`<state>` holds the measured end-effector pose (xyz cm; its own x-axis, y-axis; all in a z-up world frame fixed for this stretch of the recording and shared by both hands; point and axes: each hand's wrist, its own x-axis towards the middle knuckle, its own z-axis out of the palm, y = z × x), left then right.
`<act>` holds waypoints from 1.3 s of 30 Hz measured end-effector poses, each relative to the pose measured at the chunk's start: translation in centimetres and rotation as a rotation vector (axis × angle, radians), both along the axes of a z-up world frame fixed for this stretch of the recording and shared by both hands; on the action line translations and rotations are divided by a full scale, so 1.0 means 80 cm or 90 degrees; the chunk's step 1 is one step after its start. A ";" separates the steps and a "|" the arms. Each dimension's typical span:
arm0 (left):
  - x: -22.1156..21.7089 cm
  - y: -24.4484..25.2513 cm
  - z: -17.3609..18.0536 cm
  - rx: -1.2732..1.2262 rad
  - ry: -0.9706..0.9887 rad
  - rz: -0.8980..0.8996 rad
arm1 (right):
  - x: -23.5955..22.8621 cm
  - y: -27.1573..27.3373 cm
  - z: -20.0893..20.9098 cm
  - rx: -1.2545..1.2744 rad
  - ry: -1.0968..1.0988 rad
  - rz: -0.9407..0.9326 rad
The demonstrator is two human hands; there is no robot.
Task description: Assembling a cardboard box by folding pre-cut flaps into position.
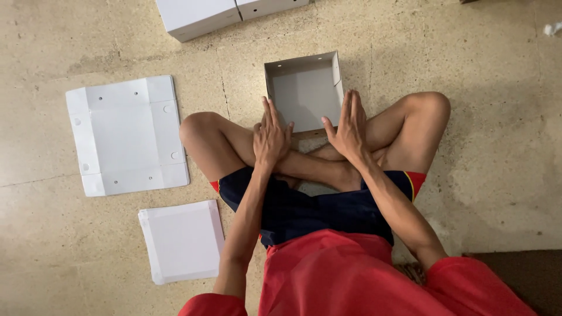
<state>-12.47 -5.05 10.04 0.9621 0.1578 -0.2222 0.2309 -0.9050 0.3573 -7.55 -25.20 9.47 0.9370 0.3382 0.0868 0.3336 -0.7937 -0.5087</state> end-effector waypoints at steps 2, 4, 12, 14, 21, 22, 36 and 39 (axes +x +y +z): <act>-0.002 0.001 -0.006 -0.008 0.015 -0.017 | -0.004 0.001 -0.013 -0.014 -0.016 0.021; 0.001 0.002 -0.017 -0.017 0.027 -0.037 | -0.001 0.001 -0.026 -0.030 -0.036 0.039; 0.006 0.003 -0.025 0.025 0.142 -0.082 | -0.001 0.000 -0.041 -0.081 -0.002 0.028; 0.008 0.001 -0.019 0.032 0.154 -0.082 | -0.004 0.001 -0.040 -0.105 -0.014 0.024; 0.015 -0.002 -0.020 0.042 0.153 -0.072 | -0.002 0.000 -0.048 -0.116 -0.032 0.011; 0.017 -0.002 -0.021 0.043 0.154 -0.073 | 0.000 0.000 -0.048 -0.116 -0.031 0.010; 0.077 -0.025 -0.055 -0.025 0.087 -0.069 | 0.056 -0.023 -0.051 -0.137 0.009 -0.031; 0.098 -0.033 -0.047 -0.025 0.082 -0.078 | 0.073 -0.032 -0.051 -0.130 0.039 -0.040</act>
<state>-4.63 -7.70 6.31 0.9370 0.0295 -0.3481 0.1654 -0.9151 0.3677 -1.68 -27.77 5.41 0.9584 0.2833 -0.0350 0.2532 -0.9005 -0.3535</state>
